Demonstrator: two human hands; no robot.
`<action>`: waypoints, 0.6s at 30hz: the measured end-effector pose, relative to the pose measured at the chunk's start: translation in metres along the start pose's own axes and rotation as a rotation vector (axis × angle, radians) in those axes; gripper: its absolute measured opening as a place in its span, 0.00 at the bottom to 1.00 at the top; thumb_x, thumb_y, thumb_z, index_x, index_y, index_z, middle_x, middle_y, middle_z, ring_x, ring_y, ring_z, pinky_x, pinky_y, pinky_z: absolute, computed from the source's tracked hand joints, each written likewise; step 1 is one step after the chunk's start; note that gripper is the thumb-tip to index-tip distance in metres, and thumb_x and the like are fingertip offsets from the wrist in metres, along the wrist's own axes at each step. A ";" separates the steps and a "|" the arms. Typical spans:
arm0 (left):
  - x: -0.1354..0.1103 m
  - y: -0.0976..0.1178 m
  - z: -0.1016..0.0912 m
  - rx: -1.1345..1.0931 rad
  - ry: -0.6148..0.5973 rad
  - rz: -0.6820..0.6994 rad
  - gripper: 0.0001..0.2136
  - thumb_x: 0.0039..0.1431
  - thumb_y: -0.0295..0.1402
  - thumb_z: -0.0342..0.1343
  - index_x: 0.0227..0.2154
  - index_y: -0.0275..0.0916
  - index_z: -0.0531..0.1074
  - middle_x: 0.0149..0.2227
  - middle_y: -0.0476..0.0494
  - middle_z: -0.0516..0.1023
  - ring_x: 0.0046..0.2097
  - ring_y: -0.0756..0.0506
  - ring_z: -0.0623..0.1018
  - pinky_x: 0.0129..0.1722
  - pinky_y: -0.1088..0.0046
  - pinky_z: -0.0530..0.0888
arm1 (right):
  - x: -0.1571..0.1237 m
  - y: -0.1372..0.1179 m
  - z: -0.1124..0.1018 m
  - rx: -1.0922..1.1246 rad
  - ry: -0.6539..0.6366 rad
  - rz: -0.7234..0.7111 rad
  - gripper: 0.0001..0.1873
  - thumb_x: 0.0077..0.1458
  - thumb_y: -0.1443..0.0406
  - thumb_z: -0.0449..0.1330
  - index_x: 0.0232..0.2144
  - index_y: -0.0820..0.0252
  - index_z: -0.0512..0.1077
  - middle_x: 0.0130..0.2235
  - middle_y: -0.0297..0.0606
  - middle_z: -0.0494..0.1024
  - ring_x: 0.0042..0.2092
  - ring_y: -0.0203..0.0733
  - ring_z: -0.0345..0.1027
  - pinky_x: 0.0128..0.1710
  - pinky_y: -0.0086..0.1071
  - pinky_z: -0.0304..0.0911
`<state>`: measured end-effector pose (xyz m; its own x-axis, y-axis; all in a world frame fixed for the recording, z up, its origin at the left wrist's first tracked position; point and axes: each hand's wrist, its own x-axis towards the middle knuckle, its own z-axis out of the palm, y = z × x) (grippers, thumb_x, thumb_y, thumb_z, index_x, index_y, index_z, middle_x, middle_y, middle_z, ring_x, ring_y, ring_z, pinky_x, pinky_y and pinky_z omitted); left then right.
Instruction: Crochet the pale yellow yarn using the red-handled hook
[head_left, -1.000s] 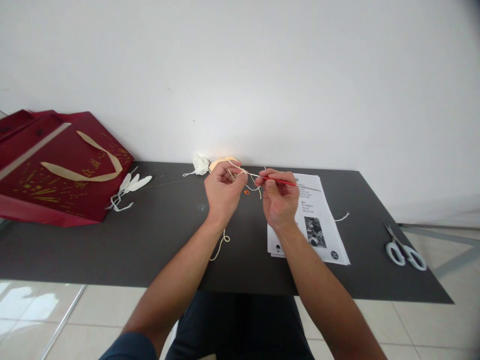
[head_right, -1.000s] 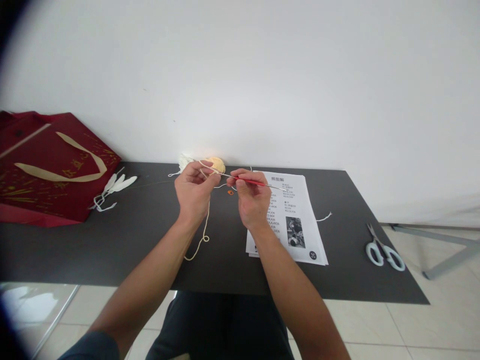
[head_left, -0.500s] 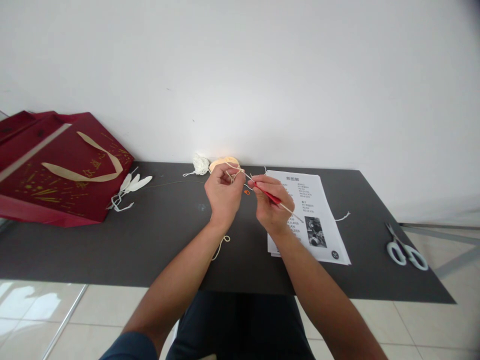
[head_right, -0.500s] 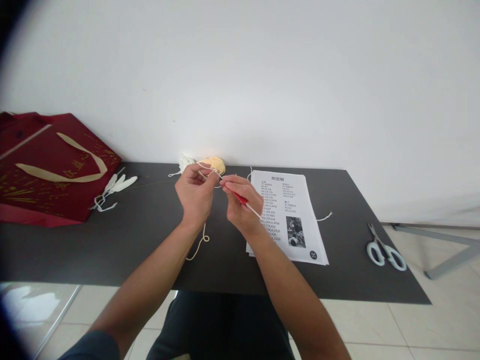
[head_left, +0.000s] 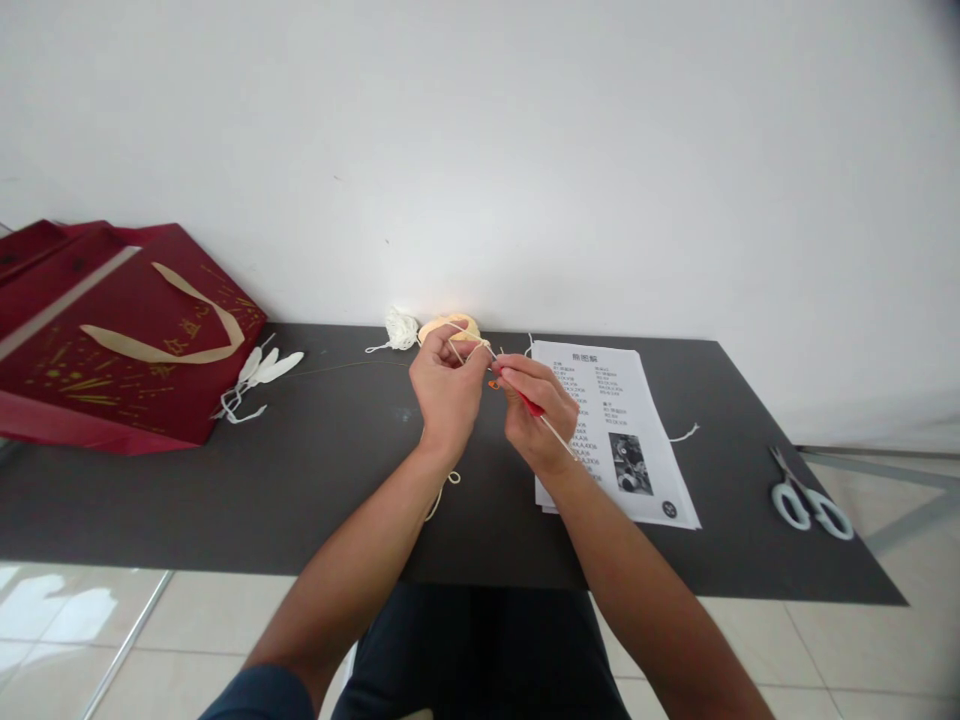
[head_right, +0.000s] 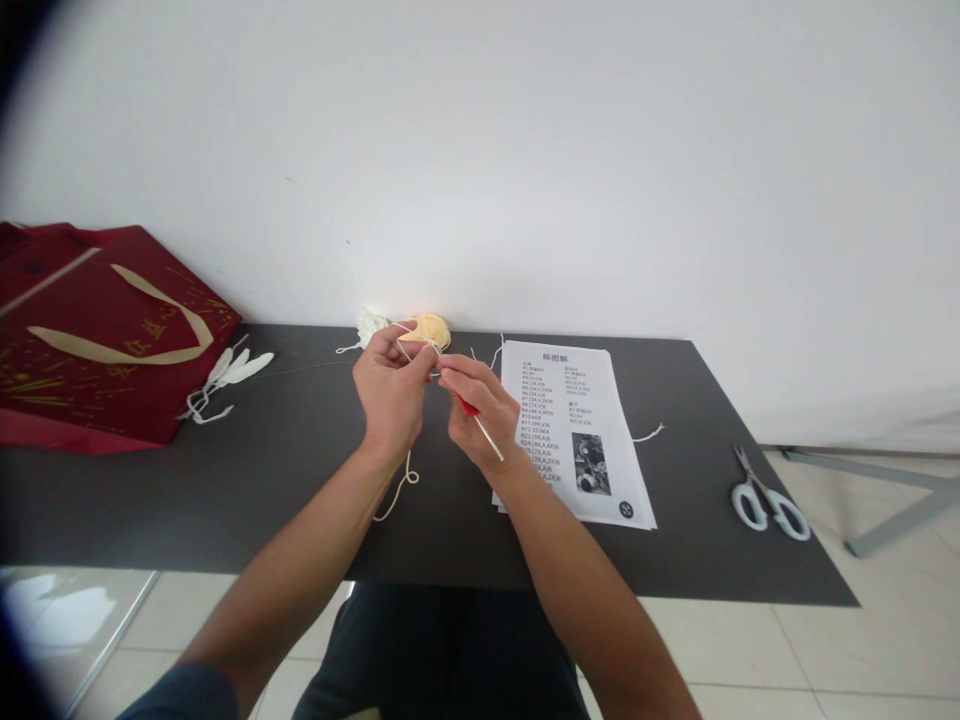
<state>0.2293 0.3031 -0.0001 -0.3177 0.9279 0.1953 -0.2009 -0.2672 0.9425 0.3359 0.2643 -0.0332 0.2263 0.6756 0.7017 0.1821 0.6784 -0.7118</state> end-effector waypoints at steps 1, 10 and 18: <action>0.000 0.002 0.001 -0.041 -0.005 -0.032 0.16 0.48 0.26 0.65 0.43 0.40 0.76 0.27 0.54 0.79 0.26 0.54 0.75 0.27 0.77 0.72 | 0.001 0.000 0.000 -0.006 0.012 -0.027 0.12 0.60 0.66 0.68 0.44 0.41 0.82 0.50 0.36 0.86 0.51 0.46 0.82 0.55 0.48 0.79; 0.007 0.011 -0.002 -0.435 -0.135 -0.317 0.22 0.43 0.24 0.70 0.44 0.33 0.76 0.28 0.50 0.79 0.25 0.56 0.70 0.27 0.78 0.64 | 0.008 0.004 0.000 -0.089 0.000 -0.234 0.18 0.62 0.72 0.65 0.50 0.45 0.81 0.51 0.37 0.87 0.49 0.43 0.83 0.50 0.42 0.82; 0.011 0.015 -0.003 -0.483 -0.185 -0.428 0.26 0.42 0.22 0.66 0.49 0.30 0.74 0.27 0.49 0.78 0.29 0.54 0.74 0.28 0.77 0.62 | 0.012 0.002 0.006 0.162 0.117 0.133 0.08 0.59 0.66 0.70 0.41 0.48 0.83 0.46 0.35 0.88 0.42 0.43 0.85 0.45 0.42 0.83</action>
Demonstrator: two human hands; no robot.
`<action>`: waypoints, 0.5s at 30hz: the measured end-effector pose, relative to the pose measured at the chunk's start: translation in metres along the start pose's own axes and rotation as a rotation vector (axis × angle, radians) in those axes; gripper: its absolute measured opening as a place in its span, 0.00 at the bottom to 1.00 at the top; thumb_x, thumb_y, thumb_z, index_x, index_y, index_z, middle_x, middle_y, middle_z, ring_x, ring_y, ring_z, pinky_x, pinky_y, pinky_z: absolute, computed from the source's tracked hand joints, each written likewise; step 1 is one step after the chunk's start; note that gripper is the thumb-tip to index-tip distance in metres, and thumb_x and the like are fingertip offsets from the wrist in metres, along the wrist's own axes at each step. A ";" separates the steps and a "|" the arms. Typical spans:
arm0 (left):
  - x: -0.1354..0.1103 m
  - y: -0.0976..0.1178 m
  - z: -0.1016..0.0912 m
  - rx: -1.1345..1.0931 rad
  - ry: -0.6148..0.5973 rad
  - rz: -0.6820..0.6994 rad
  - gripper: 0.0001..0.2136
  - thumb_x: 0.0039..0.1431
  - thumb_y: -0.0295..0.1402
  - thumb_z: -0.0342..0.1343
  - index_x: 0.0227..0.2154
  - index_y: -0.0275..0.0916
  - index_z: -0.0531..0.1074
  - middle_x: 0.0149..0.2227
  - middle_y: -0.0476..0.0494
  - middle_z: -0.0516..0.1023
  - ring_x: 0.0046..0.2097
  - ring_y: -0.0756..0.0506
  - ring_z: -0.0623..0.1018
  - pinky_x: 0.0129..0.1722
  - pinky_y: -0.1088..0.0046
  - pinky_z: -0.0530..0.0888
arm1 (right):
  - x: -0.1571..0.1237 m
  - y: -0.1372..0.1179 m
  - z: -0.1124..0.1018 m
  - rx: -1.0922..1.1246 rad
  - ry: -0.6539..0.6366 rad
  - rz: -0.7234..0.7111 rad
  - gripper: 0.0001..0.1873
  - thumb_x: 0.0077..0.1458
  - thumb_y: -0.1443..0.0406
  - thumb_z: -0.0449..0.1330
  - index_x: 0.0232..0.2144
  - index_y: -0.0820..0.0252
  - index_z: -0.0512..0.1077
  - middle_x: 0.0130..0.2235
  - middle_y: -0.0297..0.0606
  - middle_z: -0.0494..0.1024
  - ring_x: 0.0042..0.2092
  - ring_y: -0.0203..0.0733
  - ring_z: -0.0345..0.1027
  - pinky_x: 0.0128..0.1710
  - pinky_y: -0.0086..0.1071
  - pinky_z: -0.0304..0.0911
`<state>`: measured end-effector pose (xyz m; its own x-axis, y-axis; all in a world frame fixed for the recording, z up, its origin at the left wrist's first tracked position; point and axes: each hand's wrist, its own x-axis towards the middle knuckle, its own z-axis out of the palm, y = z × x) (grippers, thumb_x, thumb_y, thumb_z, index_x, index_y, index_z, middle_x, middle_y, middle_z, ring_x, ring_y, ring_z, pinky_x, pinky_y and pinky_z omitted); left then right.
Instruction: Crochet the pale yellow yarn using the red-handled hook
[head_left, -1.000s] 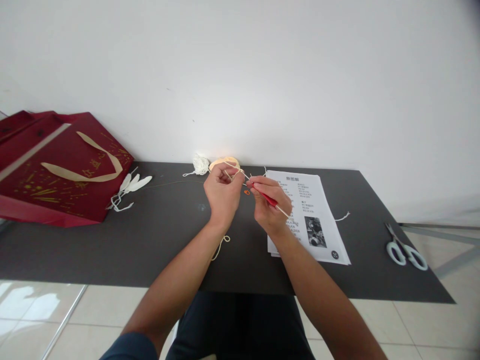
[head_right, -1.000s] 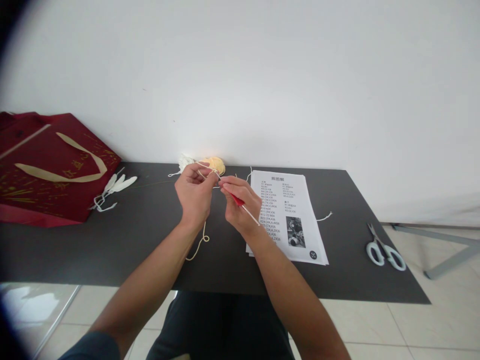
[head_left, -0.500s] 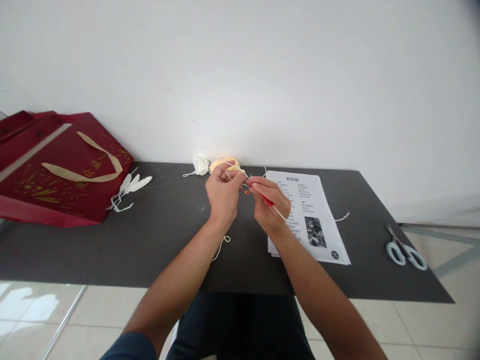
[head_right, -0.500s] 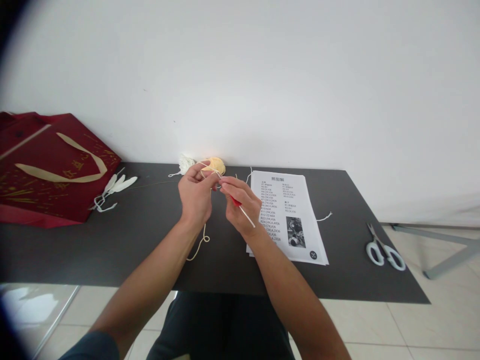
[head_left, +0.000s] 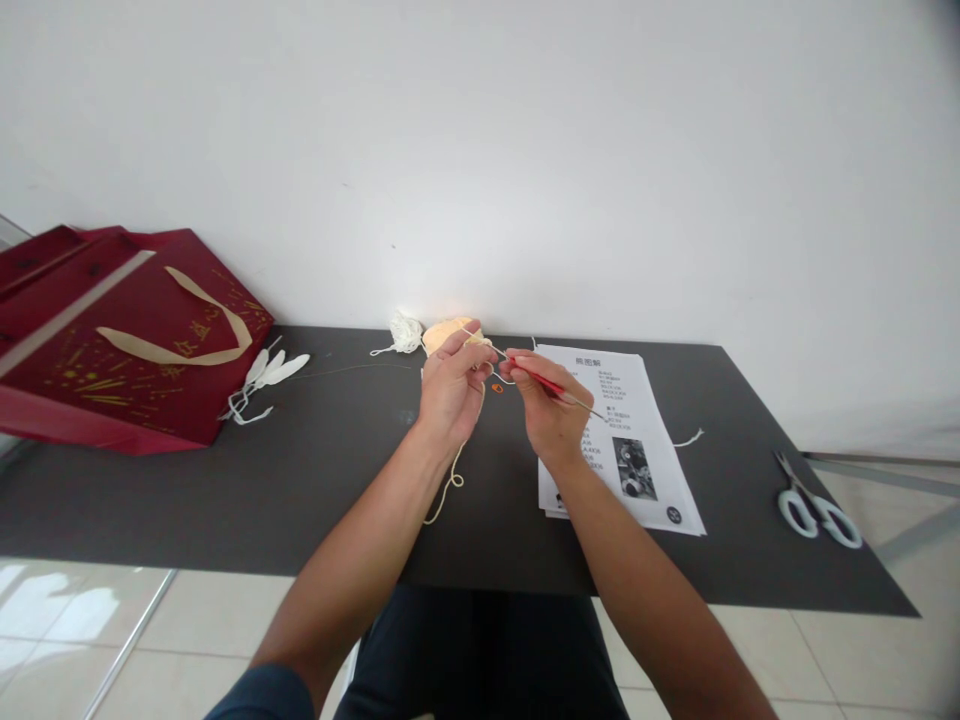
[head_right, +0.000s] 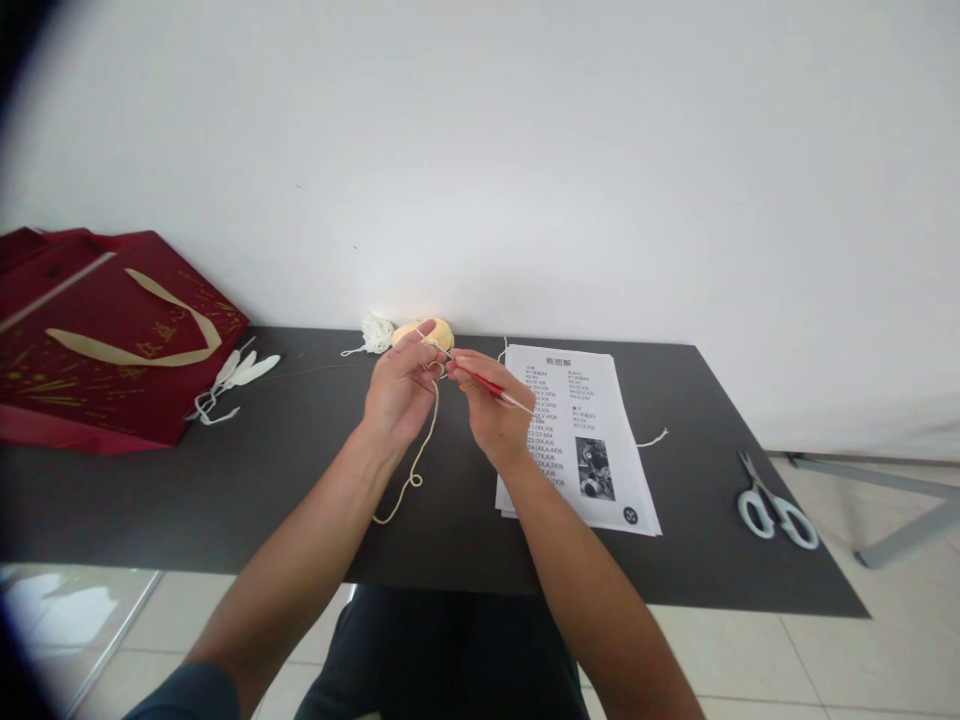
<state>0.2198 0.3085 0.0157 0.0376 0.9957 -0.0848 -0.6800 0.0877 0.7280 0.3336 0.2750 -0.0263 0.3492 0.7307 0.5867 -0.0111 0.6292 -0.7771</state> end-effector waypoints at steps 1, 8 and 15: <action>0.000 0.000 0.001 0.005 0.000 0.004 0.27 0.42 0.22 0.66 0.50 0.30 0.73 0.27 0.50 0.78 0.28 0.54 0.73 0.28 0.78 0.61 | 0.001 0.000 0.001 0.056 0.016 0.053 0.07 0.59 0.66 0.70 0.40 0.49 0.83 0.45 0.35 0.88 0.40 0.42 0.84 0.43 0.41 0.83; 0.002 -0.001 -0.002 0.101 -0.048 0.035 0.34 0.43 0.21 0.65 0.57 0.26 0.68 0.21 0.58 0.67 0.23 0.56 0.63 0.25 0.77 0.53 | 0.014 0.001 0.001 0.373 0.003 0.271 0.06 0.58 0.62 0.71 0.36 0.52 0.78 0.42 0.32 0.86 0.36 0.35 0.80 0.39 0.34 0.78; 0.007 0.005 -0.008 0.266 -0.165 0.020 0.36 0.43 0.22 0.64 0.60 0.26 0.68 0.19 0.61 0.64 0.22 0.57 0.59 0.24 0.75 0.53 | 0.024 0.002 -0.012 0.336 -0.060 0.197 0.08 0.59 0.60 0.70 0.36 0.51 0.74 0.39 0.30 0.82 0.33 0.33 0.74 0.37 0.32 0.72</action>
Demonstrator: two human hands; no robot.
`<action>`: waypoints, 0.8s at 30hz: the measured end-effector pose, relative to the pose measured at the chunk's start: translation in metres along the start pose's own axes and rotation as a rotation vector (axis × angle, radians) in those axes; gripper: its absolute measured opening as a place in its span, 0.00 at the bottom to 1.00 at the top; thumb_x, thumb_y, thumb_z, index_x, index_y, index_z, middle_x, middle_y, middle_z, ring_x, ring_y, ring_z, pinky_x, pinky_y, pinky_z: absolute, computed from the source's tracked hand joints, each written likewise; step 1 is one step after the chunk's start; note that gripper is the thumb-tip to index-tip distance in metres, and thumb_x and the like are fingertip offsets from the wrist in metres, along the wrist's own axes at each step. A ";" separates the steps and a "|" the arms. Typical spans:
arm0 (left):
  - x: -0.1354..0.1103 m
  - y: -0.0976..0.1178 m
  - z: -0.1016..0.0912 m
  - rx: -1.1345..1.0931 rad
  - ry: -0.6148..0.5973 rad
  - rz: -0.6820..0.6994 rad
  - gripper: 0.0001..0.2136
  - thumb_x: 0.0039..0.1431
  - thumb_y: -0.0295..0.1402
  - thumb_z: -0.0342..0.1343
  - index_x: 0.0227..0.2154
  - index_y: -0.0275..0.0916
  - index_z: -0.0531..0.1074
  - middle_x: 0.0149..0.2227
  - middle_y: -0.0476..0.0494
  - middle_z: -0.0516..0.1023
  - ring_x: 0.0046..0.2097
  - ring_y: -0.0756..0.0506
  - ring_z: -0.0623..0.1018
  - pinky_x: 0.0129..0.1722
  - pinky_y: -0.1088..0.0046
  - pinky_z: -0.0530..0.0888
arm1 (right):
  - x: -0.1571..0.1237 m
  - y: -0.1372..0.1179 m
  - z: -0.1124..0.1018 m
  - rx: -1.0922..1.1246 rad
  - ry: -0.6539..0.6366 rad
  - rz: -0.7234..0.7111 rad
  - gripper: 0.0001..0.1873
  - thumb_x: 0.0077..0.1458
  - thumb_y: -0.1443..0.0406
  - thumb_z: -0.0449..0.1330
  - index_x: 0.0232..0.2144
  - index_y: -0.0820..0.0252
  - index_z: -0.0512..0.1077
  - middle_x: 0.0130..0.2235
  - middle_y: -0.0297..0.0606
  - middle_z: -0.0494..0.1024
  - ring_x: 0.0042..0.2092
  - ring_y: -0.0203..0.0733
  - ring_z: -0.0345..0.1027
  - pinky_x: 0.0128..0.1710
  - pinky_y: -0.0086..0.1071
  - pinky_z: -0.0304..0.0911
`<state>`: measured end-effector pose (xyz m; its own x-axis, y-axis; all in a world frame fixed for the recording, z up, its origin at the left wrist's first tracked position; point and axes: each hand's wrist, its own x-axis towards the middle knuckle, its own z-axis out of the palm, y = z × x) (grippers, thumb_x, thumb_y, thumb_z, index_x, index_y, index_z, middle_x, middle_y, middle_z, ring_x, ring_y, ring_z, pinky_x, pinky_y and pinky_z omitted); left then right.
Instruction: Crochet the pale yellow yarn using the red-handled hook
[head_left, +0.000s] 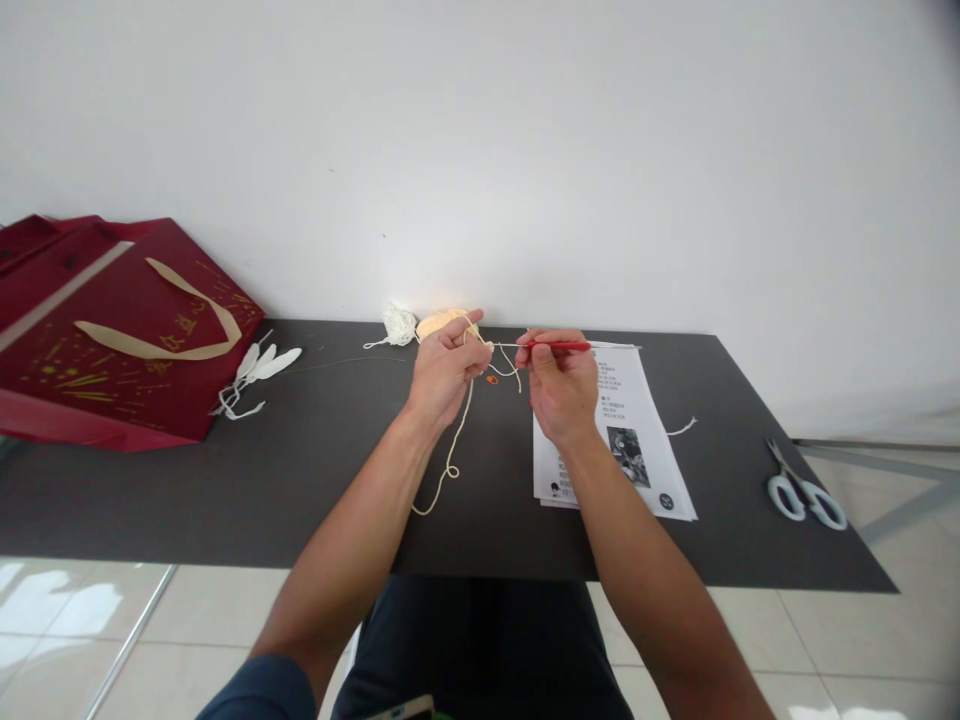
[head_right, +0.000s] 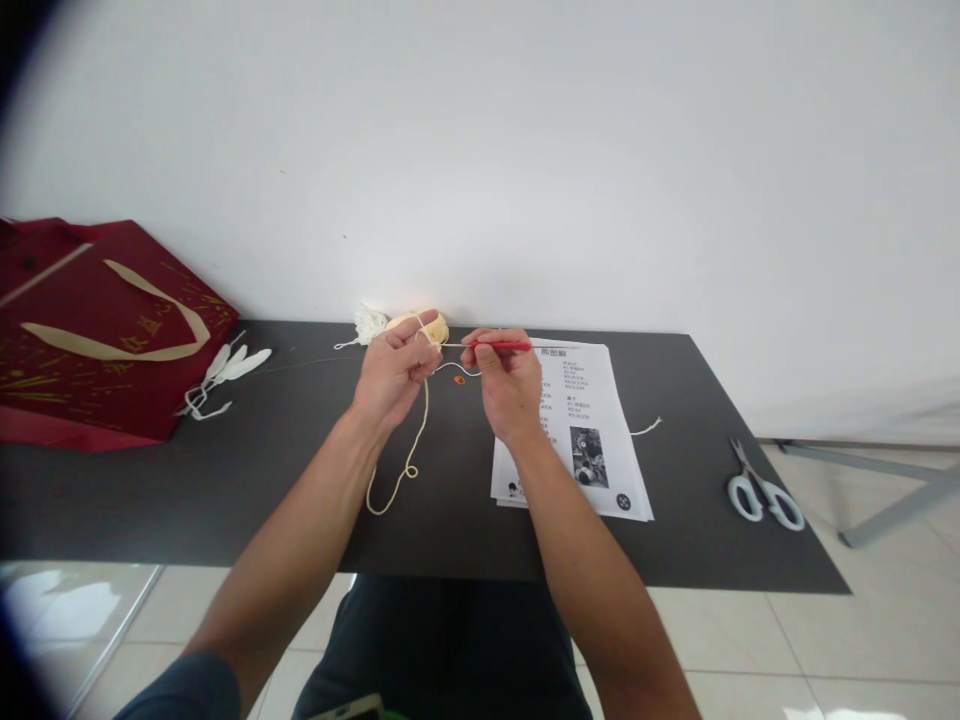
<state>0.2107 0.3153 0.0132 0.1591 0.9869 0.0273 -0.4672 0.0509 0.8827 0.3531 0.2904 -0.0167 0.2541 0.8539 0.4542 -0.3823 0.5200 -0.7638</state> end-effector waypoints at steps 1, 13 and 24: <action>0.001 0.000 -0.002 0.051 -0.003 0.014 0.35 0.43 0.22 0.64 0.60 0.26 0.69 0.19 0.61 0.65 0.22 0.56 0.60 0.24 0.75 0.55 | 0.000 -0.001 -0.002 -0.045 -0.018 -0.025 0.07 0.60 0.61 0.69 0.37 0.51 0.74 0.39 0.30 0.82 0.33 0.33 0.74 0.37 0.33 0.71; -0.001 -0.010 -0.013 0.556 -0.066 0.267 0.33 0.44 0.21 0.62 0.59 0.37 0.77 0.23 0.55 0.74 0.24 0.53 0.69 0.25 0.75 0.65 | -0.007 -0.019 -0.008 -0.386 -0.048 -0.143 0.03 0.63 0.63 0.67 0.38 0.53 0.75 0.38 0.32 0.82 0.32 0.34 0.72 0.34 0.33 0.69; 0.002 -0.008 -0.015 0.127 -0.288 0.067 0.29 0.40 0.21 0.64 0.51 0.41 0.82 0.26 0.48 0.79 0.27 0.50 0.73 0.28 0.72 0.68 | 0.004 -0.019 -0.008 -0.020 -0.037 0.065 0.15 0.54 0.54 0.73 0.31 0.54 0.74 0.31 0.30 0.81 0.25 0.31 0.66 0.26 0.31 0.61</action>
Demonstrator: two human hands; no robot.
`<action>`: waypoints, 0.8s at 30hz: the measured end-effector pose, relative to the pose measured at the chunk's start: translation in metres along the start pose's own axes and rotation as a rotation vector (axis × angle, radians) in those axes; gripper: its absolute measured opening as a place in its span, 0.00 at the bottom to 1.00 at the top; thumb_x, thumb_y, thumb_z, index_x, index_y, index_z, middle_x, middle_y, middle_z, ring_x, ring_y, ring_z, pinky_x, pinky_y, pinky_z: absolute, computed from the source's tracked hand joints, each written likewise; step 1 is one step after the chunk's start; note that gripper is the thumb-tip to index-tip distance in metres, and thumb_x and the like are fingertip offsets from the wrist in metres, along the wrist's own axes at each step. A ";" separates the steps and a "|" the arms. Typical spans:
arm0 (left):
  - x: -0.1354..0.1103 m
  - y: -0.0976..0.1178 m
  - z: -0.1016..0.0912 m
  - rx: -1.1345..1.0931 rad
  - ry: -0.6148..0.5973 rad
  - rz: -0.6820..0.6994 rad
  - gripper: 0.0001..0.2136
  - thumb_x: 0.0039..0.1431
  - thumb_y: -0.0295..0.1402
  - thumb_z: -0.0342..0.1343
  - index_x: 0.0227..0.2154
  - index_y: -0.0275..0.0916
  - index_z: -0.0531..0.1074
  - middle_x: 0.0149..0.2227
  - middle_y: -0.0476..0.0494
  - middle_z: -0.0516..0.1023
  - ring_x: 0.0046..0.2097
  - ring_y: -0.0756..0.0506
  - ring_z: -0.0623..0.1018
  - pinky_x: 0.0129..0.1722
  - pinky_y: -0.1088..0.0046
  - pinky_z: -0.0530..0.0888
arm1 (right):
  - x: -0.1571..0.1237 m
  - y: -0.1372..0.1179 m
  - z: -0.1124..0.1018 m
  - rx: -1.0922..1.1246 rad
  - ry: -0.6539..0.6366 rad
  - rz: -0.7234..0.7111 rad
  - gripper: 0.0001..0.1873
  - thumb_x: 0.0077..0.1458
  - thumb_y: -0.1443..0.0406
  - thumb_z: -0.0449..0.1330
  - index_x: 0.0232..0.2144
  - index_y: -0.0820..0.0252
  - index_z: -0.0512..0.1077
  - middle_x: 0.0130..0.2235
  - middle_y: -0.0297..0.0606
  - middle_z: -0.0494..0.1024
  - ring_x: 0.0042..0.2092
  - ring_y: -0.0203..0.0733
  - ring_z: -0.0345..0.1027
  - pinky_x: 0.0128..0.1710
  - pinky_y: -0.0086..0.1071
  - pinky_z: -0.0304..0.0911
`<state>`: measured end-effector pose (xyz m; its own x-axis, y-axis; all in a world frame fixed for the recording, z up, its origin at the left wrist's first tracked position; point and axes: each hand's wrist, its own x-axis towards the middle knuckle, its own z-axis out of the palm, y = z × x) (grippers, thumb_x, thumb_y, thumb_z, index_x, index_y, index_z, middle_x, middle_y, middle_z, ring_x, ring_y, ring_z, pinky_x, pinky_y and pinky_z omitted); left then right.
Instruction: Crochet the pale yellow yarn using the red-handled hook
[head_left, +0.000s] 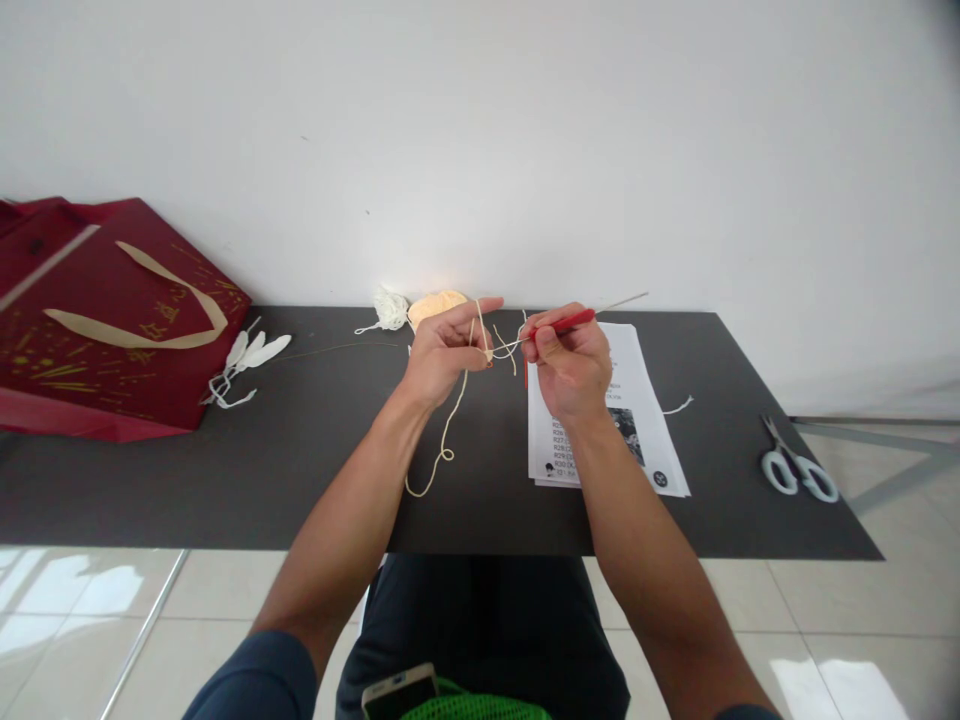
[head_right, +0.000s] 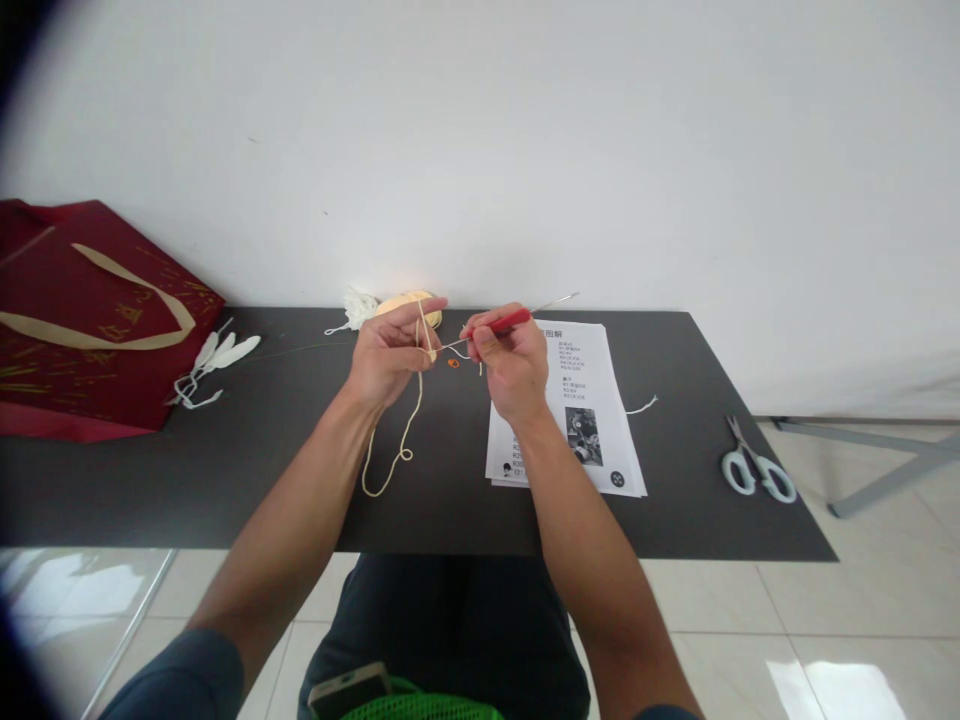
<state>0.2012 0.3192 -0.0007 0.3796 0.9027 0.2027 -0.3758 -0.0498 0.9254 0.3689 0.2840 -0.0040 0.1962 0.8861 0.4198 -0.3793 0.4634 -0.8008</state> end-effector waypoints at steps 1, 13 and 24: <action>-0.001 0.002 0.001 -0.026 -0.002 -0.014 0.29 0.40 0.21 0.64 0.50 0.41 0.82 0.26 0.48 0.79 0.27 0.50 0.73 0.28 0.72 0.68 | 0.000 -0.002 0.001 0.019 0.005 0.020 0.15 0.54 0.54 0.73 0.31 0.54 0.73 0.31 0.30 0.81 0.25 0.31 0.65 0.25 0.30 0.61; -0.004 0.007 0.010 -0.204 -0.038 -0.025 0.21 0.38 0.22 0.65 0.39 0.41 0.82 0.24 0.49 0.76 0.25 0.50 0.72 0.29 0.70 0.68 | -0.002 0.000 0.003 0.203 0.023 0.205 0.14 0.51 0.59 0.75 0.32 0.54 0.73 0.32 0.28 0.79 0.28 0.30 0.68 0.26 0.27 0.65; -0.005 0.007 0.010 0.102 0.122 0.146 0.13 0.42 0.21 0.65 0.33 0.40 0.81 0.24 0.49 0.76 0.26 0.51 0.70 0.28 0.73 0.65 | -0.007 -0.003 0.010 0.003 0.074 -0.059 0.10 0.56 0.59 0.72 0.33 0.52 0.75 0.32 0.31 0.81 0.28 0.33 0.70 0.27 0.31 0.65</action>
<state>0.2055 0.3101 0.0082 0.2195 0.9274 0.3028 -0.3297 -0.2216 0.9177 0.3596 0.2763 -0.0002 0.2851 0.8549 0.4334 -0.3676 0.5151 -0.7743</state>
